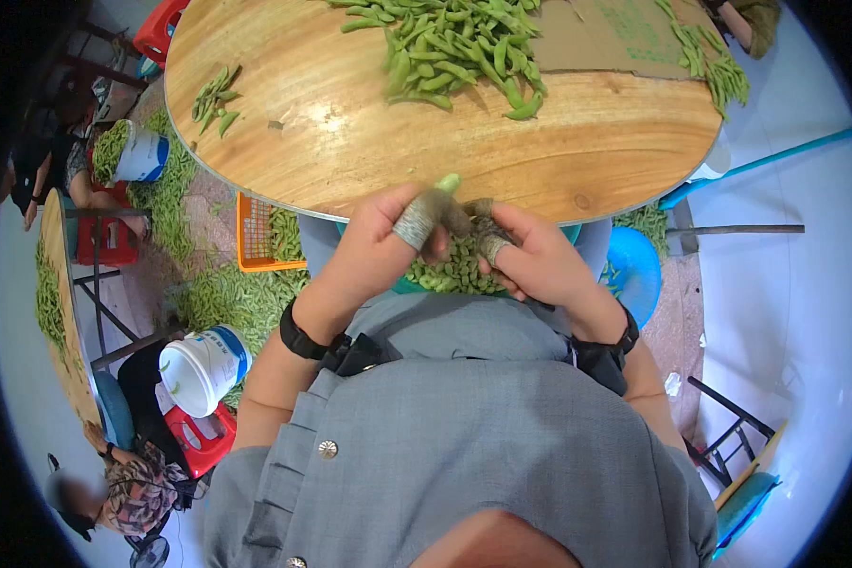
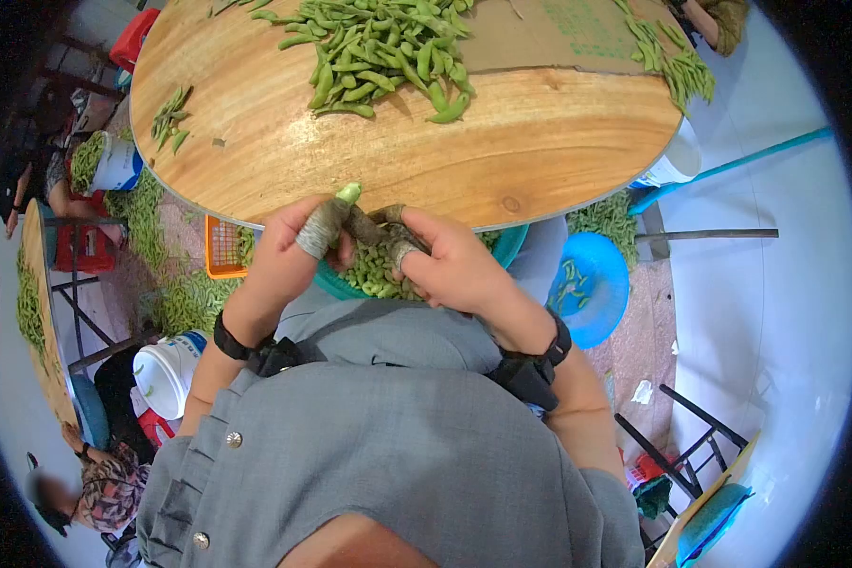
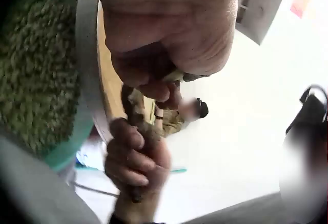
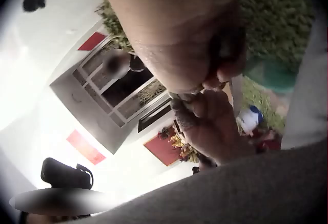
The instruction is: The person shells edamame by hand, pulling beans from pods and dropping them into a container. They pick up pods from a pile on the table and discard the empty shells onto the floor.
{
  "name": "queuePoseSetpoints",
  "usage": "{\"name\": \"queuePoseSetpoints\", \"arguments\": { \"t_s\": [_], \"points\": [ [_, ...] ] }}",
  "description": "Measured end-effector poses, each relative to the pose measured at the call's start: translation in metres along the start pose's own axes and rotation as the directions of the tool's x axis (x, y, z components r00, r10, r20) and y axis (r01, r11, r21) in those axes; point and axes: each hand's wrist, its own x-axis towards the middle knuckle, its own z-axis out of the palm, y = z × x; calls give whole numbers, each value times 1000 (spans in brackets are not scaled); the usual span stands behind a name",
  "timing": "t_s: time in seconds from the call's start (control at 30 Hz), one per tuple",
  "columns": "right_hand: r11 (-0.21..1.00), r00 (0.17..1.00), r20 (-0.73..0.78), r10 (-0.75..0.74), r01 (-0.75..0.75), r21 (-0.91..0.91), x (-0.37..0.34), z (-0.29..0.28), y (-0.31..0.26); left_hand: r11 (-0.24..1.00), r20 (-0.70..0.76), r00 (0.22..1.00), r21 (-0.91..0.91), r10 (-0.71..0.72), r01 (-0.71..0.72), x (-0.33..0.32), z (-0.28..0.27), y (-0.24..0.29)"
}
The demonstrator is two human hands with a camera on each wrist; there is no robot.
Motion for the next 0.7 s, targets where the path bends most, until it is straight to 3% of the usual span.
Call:
{"name": "queuePoseSetpoints", "arguments": {
  "t_s": [0.03, 0.07, 0.13, 0.17, 0.23, 0.3, 0.4, 0.43, 0.47, 0.5, 0.57, 0.63, 0.7],
  "points": [
    [946, 988, -53, -143, 121, -301, -1, -1, -1, 986, 5, 998, 148, 69, -69, 0, -1, -2],
    [947, 988, -56, -142, 119, -298, -5, -2, -3, 947, 21, 990, 292, 136, -136, -1, -1, -3],
    [869, 976, -85, -200, 136, -477, -15, -7, -6, 929, 6, 990, 347, 139, -132, -1, -2, -6],
    [870, 976, -88, -198, 133, -476, -20, -15, -6, 908, -14, 989, 398, 149, -131, 0, -3, -7],
    [896, 911, -315, -265, 112, -430, -37, -41, -6, 916, -12, 988, 377, 151, -136, -1, -3, -8],
    [974, 847, -524, -92, -33, -224, -54, -77, -6, 923, -15, 987, 357, 157, -142, -1, -2, -9],
    [988, 828, -557, -59, -30, -150, -81, -135, 9, 890, 7, 978, 413, 210, -194, 0, -1, -8],
    [816, 697, -670, -256, -215, -536, -88, -144, 16, 882, 24, 982, 436, 185, -177, -1, -1, -4],
    [479, 581, -650, -490, -443, -758, -92, -152, 23, 875, 36, 987, 457, 160, -158, -2, 0, -1],
    [476, 586, -648, -487, -444, -759, -93, -147, 16, 878, 32, 987, 453, 156, -154, -2, 2, -1],
    [316, 474, -805, -357, -750, -581, -92, -120, -4, 860, 29, 994, 499, 109, -109, -2, 4, 0],
    [380, 598, -600, -531, -465, -799, -80, -87, -7, 848, 43, 991, 513, 128, -131, -1, 10, -1],
    [704, 700, -452, -554, 104, -702, -57, -50, -12, 835, 55, 988, 529, 146, -152, 1, 14, -2]
  ]
}}
